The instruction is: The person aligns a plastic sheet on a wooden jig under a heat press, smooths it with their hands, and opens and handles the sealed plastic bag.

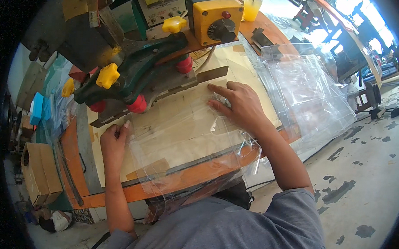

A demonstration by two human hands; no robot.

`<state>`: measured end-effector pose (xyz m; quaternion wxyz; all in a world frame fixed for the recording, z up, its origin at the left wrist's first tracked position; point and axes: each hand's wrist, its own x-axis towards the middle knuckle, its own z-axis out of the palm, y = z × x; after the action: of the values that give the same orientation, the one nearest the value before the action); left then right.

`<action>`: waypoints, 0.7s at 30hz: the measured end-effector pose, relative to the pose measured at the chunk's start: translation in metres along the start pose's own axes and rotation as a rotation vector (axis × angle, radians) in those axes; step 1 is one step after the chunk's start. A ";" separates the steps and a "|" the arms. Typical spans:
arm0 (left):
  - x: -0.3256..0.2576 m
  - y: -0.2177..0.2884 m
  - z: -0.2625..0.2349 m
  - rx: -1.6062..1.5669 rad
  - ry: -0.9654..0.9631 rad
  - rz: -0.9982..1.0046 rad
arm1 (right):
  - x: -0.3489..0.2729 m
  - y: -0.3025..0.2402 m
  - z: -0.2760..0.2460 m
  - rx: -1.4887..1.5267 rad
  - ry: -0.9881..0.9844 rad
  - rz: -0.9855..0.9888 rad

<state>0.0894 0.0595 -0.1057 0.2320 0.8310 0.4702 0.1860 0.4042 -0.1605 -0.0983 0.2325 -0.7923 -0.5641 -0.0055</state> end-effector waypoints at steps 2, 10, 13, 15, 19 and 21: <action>0.000 0.002 -0.001 0.009 0.000 0.008 | 0.000 0.000 0.000 0.005 0.002 0.001; -0.002 0.002 0.001 -0.043 -0.003 -0.007 | 0.000 -0.001 -0.001 -0.005 0.002 0.000; -0.002 0.002 0.000 -0.044 -0.010 -0.030 | 0.000 0.000 0.000 0.000 0.011 0.002; -0.001 -0.003 0.002 -0.047 0.011 0.021 | 0.000 0.000 0.001 -0.005 0.011 0.005; -0.001 0.000 -0.001 -0.020 -0.008 -0.020 | 0.000 -0.001 0.000 -0.005 0.007 0.011; -0.001 0.003 -0.002 -0.010 -0.008 -0.025 | 0.000 -0.001 0.000 -0.005 0.007 0.011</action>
<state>0.0898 0.0580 -0.1029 0.2402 0.8245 0.4789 0.1820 0.4034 -0.1602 -0.0978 0.2327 -0.7959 -0.5588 -0.0082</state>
